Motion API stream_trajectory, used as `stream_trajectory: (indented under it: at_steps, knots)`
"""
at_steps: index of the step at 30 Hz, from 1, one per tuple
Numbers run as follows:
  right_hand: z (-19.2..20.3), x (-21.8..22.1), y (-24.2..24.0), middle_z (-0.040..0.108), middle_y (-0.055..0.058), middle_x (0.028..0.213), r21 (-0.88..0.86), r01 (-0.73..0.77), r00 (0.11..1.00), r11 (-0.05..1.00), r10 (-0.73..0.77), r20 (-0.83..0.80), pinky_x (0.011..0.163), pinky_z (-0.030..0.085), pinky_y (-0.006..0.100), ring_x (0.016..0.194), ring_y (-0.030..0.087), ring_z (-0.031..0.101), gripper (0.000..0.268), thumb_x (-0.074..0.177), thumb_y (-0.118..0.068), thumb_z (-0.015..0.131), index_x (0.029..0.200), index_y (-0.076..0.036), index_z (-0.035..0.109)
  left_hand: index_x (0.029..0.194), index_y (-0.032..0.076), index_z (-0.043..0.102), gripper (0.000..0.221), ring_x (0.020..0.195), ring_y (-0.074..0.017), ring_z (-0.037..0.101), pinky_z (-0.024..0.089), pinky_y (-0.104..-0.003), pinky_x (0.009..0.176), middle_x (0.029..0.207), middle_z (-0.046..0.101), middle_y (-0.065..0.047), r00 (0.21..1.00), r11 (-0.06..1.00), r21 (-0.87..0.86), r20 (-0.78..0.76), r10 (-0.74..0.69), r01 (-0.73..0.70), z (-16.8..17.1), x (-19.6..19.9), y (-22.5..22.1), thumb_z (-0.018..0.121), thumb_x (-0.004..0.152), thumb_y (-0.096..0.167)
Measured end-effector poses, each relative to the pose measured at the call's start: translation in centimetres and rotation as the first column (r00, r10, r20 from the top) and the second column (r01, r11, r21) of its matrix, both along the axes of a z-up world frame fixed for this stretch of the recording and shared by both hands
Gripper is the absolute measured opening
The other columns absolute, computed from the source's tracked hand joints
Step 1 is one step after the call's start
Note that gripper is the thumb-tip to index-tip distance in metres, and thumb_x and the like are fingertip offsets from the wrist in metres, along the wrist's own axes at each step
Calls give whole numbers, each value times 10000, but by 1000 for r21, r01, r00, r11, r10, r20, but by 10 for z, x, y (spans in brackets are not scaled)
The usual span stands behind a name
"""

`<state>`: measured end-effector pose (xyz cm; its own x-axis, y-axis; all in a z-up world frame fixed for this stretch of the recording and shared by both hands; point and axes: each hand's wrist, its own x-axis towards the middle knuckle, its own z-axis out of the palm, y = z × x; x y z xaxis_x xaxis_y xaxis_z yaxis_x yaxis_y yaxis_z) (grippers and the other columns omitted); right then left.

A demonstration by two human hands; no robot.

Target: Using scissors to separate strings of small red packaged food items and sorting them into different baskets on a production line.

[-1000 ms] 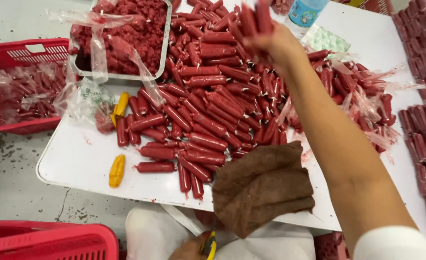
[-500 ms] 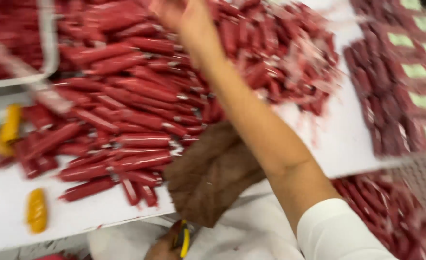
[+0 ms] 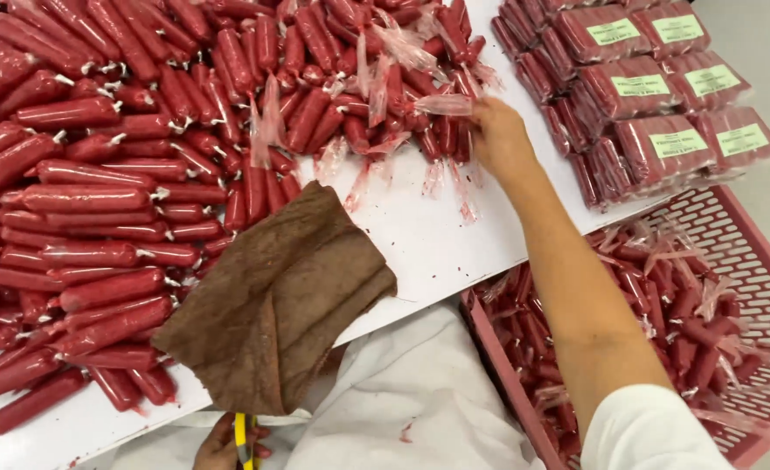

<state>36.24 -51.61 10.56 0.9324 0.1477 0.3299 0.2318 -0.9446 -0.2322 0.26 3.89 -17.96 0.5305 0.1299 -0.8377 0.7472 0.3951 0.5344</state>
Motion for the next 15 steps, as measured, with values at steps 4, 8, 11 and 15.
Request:
stream_trajectory:
  at_steps: [4, 8, 11, 15]
  knots:
    - [34, 8, 22, 602, 164, 1121, 199, -100, 979, 975, 132, -155, 760, 491, 426, 921, 332, 617, 374, 836, 83, 605, 1187, -44, 597, 1137, 27, 621, 242, 666, -406, 713, 322, -324, 374, 999, 772, -306, 980, 979, 39, -36, -197, 198, 27, 9, 4, 664, 899, 31]
    - [103, -27, 82, 734, 63, 1118, 831, 217, 882, 512, 263, -392, 816, 568, 274, 962, 141, 707, 446, 816, -397, 732, 1115, -105, 576, 1060, 42, 605, 178, 632, -381, 730, 279, -292, 331, 957, 799, -283, 971, 967, 95, -59, -231, 236, 32, 19, -3, 685, 911, 99]
    - [67, -38, 48, 531, 13, 642, 641, 134, 914, 756, 156, -375, 504, 377, 309, 566, 107, 468, 60, 798, -186, 587, 794, -130, 565, 1470, 100, 415, 731, 628, -576, 597, 493, -568, 583, 940, 629, -490, 997, 992, -106, -44, 63, -67, -8, 21, -3, 617, 821, -168]
    - [54, -64, 30, 675, 111, 1016, 313, 123, 907, 942, 22, -421, 915, 416, 389, 1012, 259, 578, 259, 863, -289, 573, 961, -111, 734, 1428, 86, 504, 677, 736, -503, 542, 459, -528, 700, 922, 530, -418, 907, 907, -64, -104, 408, -415, -6, 41, -18, 494, 851, -267]
